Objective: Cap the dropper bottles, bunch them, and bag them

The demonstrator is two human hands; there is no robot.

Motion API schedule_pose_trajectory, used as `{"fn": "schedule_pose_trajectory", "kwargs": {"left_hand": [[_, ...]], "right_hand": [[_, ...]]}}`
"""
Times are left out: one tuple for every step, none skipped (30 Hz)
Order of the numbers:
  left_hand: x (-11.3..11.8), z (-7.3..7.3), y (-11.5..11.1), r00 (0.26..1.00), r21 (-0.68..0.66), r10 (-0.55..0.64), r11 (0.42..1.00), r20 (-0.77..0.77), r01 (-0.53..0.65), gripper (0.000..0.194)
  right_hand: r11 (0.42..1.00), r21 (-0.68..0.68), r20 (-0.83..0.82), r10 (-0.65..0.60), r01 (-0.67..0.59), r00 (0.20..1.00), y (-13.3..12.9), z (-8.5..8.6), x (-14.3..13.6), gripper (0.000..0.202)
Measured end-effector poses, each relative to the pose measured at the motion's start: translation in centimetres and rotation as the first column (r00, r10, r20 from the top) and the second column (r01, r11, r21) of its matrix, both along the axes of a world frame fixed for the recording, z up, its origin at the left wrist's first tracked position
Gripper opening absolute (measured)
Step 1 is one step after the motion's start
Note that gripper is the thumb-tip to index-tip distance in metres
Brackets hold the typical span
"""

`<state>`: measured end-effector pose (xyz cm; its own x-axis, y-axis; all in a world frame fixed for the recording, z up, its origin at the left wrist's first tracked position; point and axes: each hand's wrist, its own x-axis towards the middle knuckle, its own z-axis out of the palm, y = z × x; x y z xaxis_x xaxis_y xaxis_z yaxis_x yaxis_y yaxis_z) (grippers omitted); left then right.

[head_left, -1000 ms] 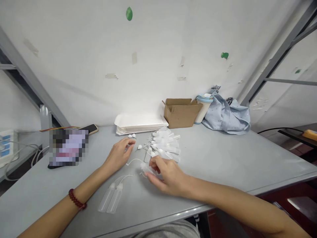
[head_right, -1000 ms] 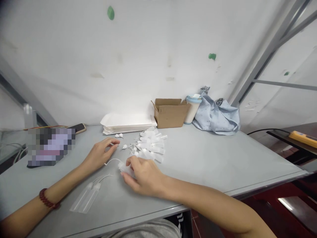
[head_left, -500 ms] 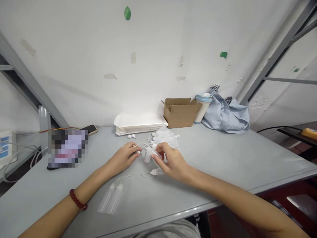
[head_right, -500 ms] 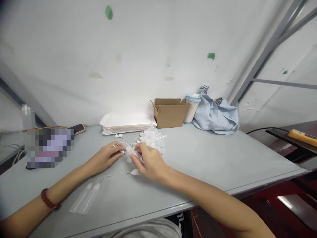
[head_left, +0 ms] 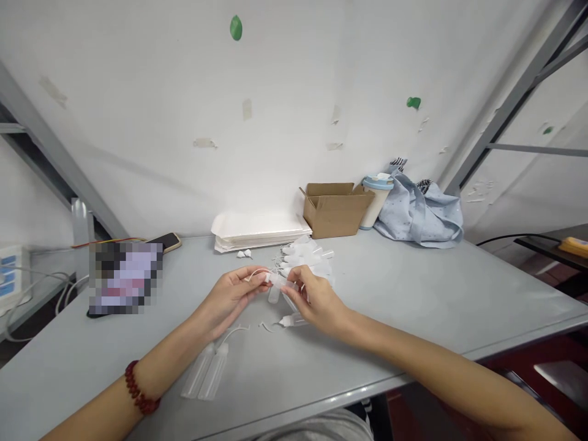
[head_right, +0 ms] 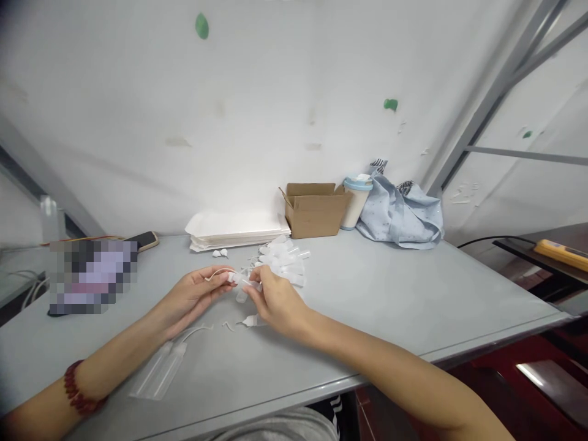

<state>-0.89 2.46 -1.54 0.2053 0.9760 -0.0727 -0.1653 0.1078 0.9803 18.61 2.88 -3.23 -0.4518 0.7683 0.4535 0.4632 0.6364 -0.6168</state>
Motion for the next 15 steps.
{"fn": "schedule_pose_trajectory", "kwargs": {"left_hand": [[0.05, -0.19, -0.03, 1.0, -0.004, 0.006, 1.0, 0.012, -0.006, 0.018], [0.05, -0.35, -0.06, 1.0, 0.001, 0.013, 1.0, 0.011, -0.013, 0.018], [0.03, -0.47, -0.08, 1.0, 0.01, 0.018, 1.0, 0.002, -0.018, 0.019], [0.01, -0.52, -0.11, 1.0, 0.02, 0.022, 1.0, -0.013, -0.021, 0.019], [-0.02, -0.52, -0.14, 0.999, 0.029, 0.026, 0.999, -0.035, -0.025, 0.02], [-0.03, -0.47, -0.18, 0.997, 0.039, 0.034, 0.999, -0.065, -0.032, 0.021], [-0.02, -0.38, -0.23, 0.993, 0.051, 0.048, 0.998, -0.106, -0.043, 0.022], [-0.01, -0.27, -0.28, 0.986, 0.064, 0.065, 0.996, -0.156, -0.055, 0.023], [0.02, -0.15, -0.34, 0.974, 0.078, 0.083, 0.995, -0.211, -0.068, 0.024], [0.05, -0.03, -0.39, 0.959, 0.093, 0.102, 0.992, -0.264, -0.08, 0.024], [0.07, 0.08, -0.44, 0.944, 0.107, 0.119, 0.99, -0.307, -0.09, 0.025], [0.07, 0.17, -0.49, 0.932, 0.118, 0.131, 0.988, -0.339, -0.097, 0.025], [0.07, 0.25, -0.52, 0.922, 0.125, 0.14, 0.987, -0.362, -0.101, 0.026], [0.06, 0.31, -0.55, 0.914, 0.133, 0.147, 0.986, -0.378, -0.104, 0.026], [0.04, 0.36, -0.57, 0.908, 0.139, 0.154, 0.985, -0.389, -0.107, 0.027]], "right_hand": [[1.0, -0.005, 0.002, 0.004, -0.004, 1.0, -0.03, -0.06, -0.01, 0.011], [1.0, -0.008, 0.007, 0.01, -0.01, 1.0, -0.06, -0.11, -0.01, 0.011], [1.0, -0.008, 0.012, 0.017, -0.017, 1.0, -0.06, -0.15, 0.0, 0.011], [1.0, -0.007, 0.02, 0.023, -0.023, 1.0, -0.06, -0.18, 0.02, 0.011], [1.0, -0.006, 0.029, 0.024, -0.024, 0.999, -0.04, -0.19, 0.04, 0.011], [1.0, -0.005, 0.04, 0.021, -0.021, 0.999, -0.01, -0.2, 0.06, 0.012], [1.0, -0.005, 0.051, 0.015, -0.015, 0.999, 0.02, -0.19, 0.08, 0.013], [1.0, -0.003, 0.059, 0.007, -0.007, 0.998, 0.05, -0.18, 0.09, 0.014], [1.0, 0.0, 0.065, 0.0, 0.0, 0.998, 0.07, -0.15, 0.1, 0.015], [1.0, 0.004, 0.07, -0.006, 0.006, 0.998, 0.09, -0.13, 0.1, 0.016], [1.0, 0.014, 0.076, -0.008, 0.007, 0.997, 0.1, -0.1, 0.11, 0.016], [1.0, 0.031, 0.083, -0.007, 0.005, 0.997, 0.11, -0.07, 0.11, 0.015], [0.999, 0.054, 0.089, -0.005, 0.0, 0.996, 0.1, -0.05, 0.12, 0.015], [0.997, 0.081, 0.094, 0.0, -0.008, 0.996, 0.09, -0.02, 0.13, 0.014], [0.994, 0.111, 0.099, 0.008, -0.019, 0.995, 0.08, 0.01, 0.15, 0.014]]}}
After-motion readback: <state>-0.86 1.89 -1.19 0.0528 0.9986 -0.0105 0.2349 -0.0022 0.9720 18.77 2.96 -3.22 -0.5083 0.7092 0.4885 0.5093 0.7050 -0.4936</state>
